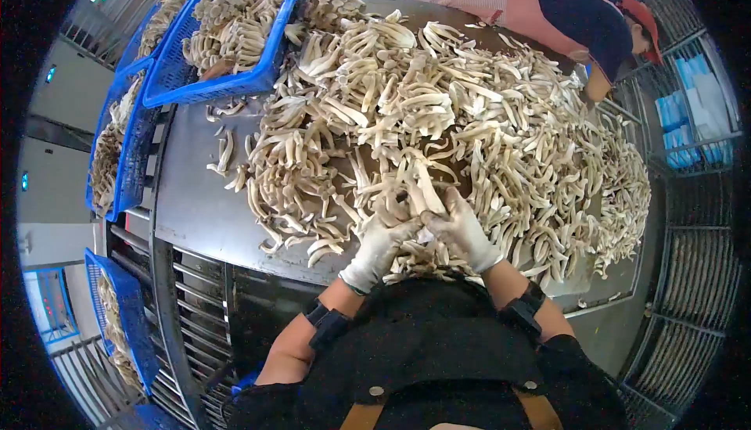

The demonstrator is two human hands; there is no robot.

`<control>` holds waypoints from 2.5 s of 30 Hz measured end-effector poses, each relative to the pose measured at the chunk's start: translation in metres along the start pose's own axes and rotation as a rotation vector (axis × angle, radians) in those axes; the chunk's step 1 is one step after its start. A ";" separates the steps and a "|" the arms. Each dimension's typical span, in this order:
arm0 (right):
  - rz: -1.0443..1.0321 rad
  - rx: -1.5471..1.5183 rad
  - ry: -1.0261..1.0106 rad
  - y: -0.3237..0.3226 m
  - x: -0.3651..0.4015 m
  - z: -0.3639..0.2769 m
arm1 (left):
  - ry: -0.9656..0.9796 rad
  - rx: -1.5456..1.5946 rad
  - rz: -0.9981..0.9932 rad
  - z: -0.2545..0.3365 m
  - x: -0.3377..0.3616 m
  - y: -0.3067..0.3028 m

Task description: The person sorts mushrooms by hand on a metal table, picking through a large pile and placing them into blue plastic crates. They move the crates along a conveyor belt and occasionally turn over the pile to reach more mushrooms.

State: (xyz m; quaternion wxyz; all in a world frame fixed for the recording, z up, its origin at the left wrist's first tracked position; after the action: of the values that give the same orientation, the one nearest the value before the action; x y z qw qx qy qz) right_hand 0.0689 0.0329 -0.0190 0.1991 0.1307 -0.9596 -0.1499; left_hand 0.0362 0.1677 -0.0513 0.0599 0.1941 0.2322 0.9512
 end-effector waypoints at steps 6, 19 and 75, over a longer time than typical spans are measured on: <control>-0.224 -0.107 0.098 0.008 0.025 -0.020 | -0.052 -0.122 -0.115 0.002 0.019 -0.012; 0.078 -0.208 0.082 0.001 0.016 0.010 | 0.044 -0.202 0.041 0.018 0.024 0.006; 0.659 0.957 0.111 -0.331 0.288 0.055 | -0.169 -0.003 0.096 -0.041 0.020 -0.044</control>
State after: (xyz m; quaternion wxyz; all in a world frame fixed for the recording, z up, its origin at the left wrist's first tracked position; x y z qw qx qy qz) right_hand -0.1461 -0.3482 -0.0813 0.2038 -0.0916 -0.8988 0.3772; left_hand 0.0025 0.1938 -0.0979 0.0340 0.2845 0.2153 0.9336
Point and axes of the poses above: each hand's wrist, its own x-axis away from the middle knuckle, its own y-axis out of the palm, z = x × y, the point moved 4 cm from there along -x, towards the middle knuckle, and after that the axes turned 12 degrees about -x, right-handed, at the moved point
